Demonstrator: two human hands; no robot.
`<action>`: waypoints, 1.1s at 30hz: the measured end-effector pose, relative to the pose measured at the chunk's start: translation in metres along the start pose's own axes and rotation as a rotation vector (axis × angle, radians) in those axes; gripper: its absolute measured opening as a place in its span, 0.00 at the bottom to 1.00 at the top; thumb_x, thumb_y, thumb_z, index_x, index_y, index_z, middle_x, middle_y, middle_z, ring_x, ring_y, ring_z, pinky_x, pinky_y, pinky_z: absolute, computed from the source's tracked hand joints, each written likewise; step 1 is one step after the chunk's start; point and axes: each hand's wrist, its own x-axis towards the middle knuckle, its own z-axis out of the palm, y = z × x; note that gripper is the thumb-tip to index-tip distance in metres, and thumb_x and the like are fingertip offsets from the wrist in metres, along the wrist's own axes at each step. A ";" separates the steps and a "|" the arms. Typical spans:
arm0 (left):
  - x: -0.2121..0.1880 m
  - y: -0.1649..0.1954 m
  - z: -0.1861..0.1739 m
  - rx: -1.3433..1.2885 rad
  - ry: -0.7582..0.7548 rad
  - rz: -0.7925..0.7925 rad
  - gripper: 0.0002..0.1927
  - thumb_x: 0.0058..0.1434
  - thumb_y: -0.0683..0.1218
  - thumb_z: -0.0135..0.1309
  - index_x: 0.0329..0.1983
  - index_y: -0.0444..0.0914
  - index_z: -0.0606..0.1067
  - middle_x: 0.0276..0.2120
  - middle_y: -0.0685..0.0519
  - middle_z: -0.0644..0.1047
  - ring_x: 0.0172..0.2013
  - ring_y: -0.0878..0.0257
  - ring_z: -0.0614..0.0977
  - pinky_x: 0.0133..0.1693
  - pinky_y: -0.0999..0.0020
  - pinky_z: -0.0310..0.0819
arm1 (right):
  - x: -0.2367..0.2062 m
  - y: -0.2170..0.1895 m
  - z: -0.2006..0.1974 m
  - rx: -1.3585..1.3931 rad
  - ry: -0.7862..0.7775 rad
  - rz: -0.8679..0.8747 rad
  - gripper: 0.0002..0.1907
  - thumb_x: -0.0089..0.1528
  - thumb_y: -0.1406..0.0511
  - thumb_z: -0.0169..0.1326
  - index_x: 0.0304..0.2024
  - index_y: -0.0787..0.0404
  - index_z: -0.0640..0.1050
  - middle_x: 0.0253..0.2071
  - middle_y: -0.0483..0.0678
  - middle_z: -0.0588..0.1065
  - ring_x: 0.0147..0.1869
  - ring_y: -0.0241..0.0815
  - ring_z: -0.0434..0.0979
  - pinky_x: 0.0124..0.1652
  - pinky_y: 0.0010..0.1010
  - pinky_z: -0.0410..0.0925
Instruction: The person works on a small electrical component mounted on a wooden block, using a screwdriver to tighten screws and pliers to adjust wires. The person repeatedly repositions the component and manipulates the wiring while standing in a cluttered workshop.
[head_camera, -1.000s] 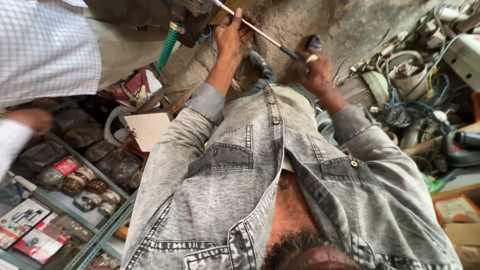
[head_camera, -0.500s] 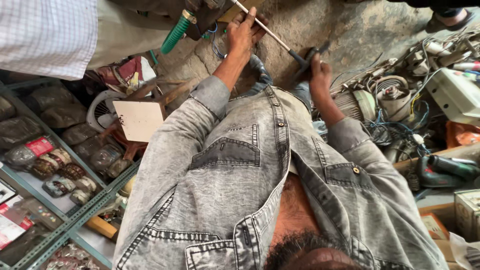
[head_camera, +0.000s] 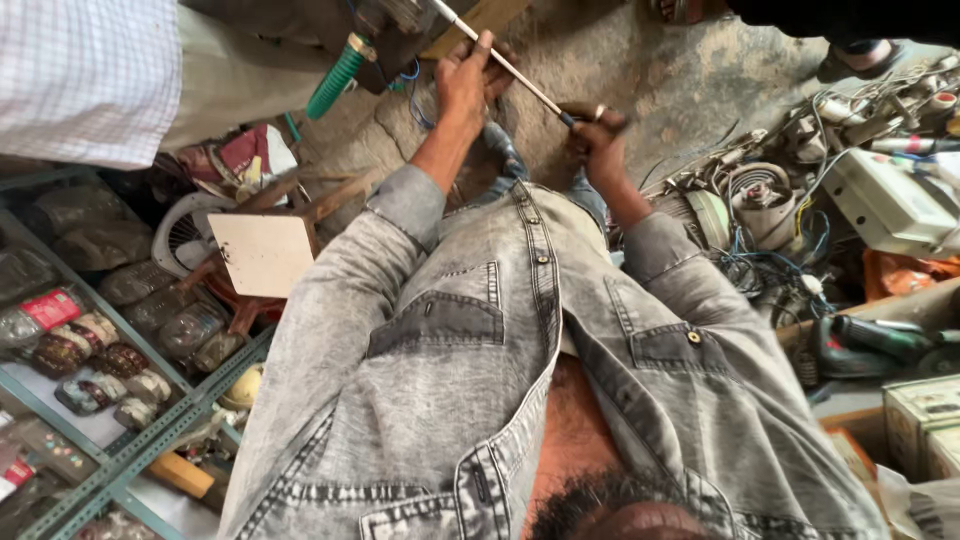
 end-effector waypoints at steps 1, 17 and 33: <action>0.000 0.000 0.001 0.041 0.042 0.001 0.12 0.62 0.48 0.60 0.41 0.34 0.75 0.32 0.46 0.83 0.32 0.53 0.88 0.34 0.55 0.88 | 0.000 0.003 0.002 0.160 0.011 0.194 0.30 0.62 0.62 0.56 0.66 0.64 0.72 0.51 0.59 0.72 0.57 0.56 0.70 0.58 0.50 0.65; -0.005 0.002 0.013 0.076 0.094 0.007 0.11 0.63 0.48 0.60 0.36 0.35 0.75 0.29 0.47 0.81 0.29 0.54 0.86 0.31 0.57 0.86 | 0.005 -0.024 -0.039 -1.472 -0.106 -1.158 0.32 0.72 0.59 0.54 0.76 0.63 0.67 0.40 0.46 0.73 0.44 0.43 0.71 0.53 0.41 0.63; -0.015 0.006 -0.010 0.073 0.103 0.014 0.12 0.60 0.47 0.63 0.39 0.34 0.77 0.30 0.47 0.83 0.28 0.53 0.88 0.29 0.56 0.89 | -0.057 -0.031 0.016 -0.467 0.479 -0.428 0.33 0.67 0.58 0.58 0.63 0.74 0.63 0.49 0.67 0.71 0.53 0.62 0.71 0.57 0.48 0.63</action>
